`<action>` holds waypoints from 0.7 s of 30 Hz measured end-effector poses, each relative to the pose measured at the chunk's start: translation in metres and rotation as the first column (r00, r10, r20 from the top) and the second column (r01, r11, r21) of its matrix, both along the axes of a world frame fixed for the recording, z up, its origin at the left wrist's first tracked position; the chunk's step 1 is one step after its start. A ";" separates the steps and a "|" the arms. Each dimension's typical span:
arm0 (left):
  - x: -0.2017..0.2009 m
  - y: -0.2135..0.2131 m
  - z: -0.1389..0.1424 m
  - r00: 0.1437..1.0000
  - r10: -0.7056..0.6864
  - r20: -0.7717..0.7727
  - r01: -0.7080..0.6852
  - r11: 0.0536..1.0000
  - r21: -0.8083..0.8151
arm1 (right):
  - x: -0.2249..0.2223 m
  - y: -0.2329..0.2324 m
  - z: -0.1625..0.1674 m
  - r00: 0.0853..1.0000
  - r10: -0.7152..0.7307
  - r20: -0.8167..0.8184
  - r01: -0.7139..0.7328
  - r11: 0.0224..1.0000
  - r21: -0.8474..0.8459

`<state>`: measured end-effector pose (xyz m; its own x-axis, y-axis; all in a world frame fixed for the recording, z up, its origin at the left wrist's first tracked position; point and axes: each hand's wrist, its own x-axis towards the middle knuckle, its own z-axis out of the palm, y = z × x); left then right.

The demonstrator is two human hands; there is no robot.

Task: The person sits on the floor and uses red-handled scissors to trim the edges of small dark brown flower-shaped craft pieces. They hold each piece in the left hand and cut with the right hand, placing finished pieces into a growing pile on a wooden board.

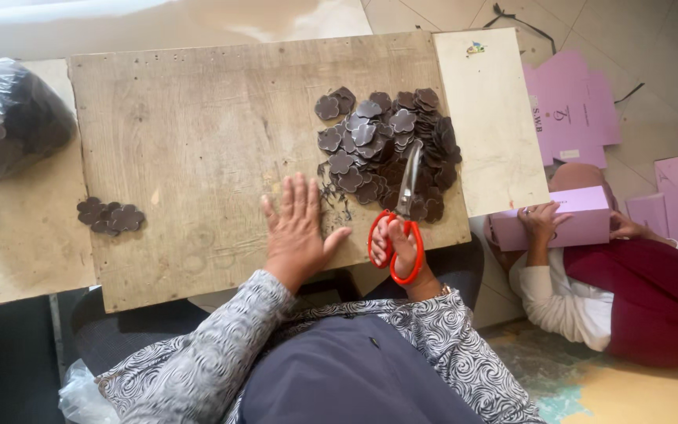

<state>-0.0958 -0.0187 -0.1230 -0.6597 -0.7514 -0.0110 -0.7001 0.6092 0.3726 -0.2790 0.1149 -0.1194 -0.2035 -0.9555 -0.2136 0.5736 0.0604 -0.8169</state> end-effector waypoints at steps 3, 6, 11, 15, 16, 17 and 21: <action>-0.031 -0.016 0.005 0.974 0.033 -0.225 -0.028 0.999 0.024 | -0.001 -0.002 -0.001 0.999 0.017 0.035 -0.016 0.999 -0.035; -0.053 -0.035 0.010 0.935 0.202 -0.291 -0.172 0.977 0.126 | 0.000 -0.004 0.001 1.000 0.005 0.019 -0.005 1.000 -0.011; -0.065 -0.046 0.013 0.848 0.259 -0.462 -0.266 0.963 0.051 | -0.001 -0.006 0.003 1.000 0.001 0.027 -0.001 1.000 -0.024; -0.048 -0.045 0.018 0.700 0.382 -0.603 -0.207 0.917 0.341 | 0.002 -0.004 0.005 1.000 -0.030 -0.009 0.030 0.999 0.012; -0.043 -0.042 0.023 0.627 0.450 -0.636 -0.145 0.870 0.472 | 0.004 -0.003 0.007 0.999 -0.038 -0.009 0.039 0.999 0.027; -0.037 -0.040 0.029 0.548 0.519 -0.656 -0.068 0.810 0.583 | 0.006 -0.002 0.009 0.999 -0.047 -0.012 0.047 0.998 0.037; -0.005 -0.044 0.071 0.375 0.689 -0.620 0.189 0.598 0.779 | 0.014 -0.011 0.034 0.994 -0.026 -0.104 0.037 0.993 0.109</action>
<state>-0.1012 -0.0624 -0.0517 -0.3989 -0.8997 -0.1773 0.1910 -0.2706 0.9436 -0.2654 0.1037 -0.0859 -0.2593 -0.9199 -0.2942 0.4908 0.1368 -0.8605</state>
